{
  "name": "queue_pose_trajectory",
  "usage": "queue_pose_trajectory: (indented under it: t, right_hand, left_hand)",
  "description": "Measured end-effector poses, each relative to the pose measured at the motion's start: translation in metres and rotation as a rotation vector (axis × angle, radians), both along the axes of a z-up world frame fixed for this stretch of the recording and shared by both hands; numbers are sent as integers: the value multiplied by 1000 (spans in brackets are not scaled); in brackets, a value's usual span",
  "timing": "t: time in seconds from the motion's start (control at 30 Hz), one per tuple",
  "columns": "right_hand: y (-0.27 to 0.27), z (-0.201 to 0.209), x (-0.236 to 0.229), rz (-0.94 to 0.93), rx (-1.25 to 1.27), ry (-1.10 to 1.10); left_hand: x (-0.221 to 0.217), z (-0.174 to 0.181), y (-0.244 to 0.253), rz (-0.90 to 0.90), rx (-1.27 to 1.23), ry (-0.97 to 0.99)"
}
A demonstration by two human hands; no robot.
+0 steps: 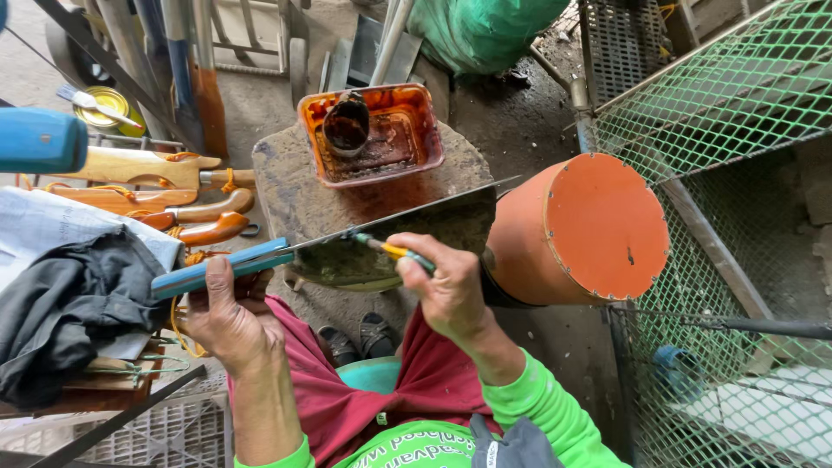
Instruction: The person sits and applies a dark liquid from a container onto the blade of a machete using a small brush. They repeatedly dip the brush into the container and spread the liquid along the metal surface, then place the machete into a drying rack and repeat the process with another machete.
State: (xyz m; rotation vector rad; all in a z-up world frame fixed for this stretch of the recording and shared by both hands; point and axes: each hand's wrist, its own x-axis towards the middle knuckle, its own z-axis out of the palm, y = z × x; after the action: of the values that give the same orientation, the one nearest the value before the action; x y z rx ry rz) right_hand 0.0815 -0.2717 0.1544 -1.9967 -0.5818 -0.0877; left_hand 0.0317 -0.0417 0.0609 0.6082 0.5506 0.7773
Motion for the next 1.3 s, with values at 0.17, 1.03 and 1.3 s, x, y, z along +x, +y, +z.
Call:
queue_pose_trajectory:
  t: [0.17,1.03,1.3]
  right_hand:
    - [-39,5,15,-171,-10,54]
    - [-20,6,4,-43,28,34]
    - [-50,7,24,-220,46,71]
  left_hand:
    - [-2,0,1,-30,5,8]
    - [-2,0,0,-25,9,1]
    - [-2,0,1,-30,1,3]
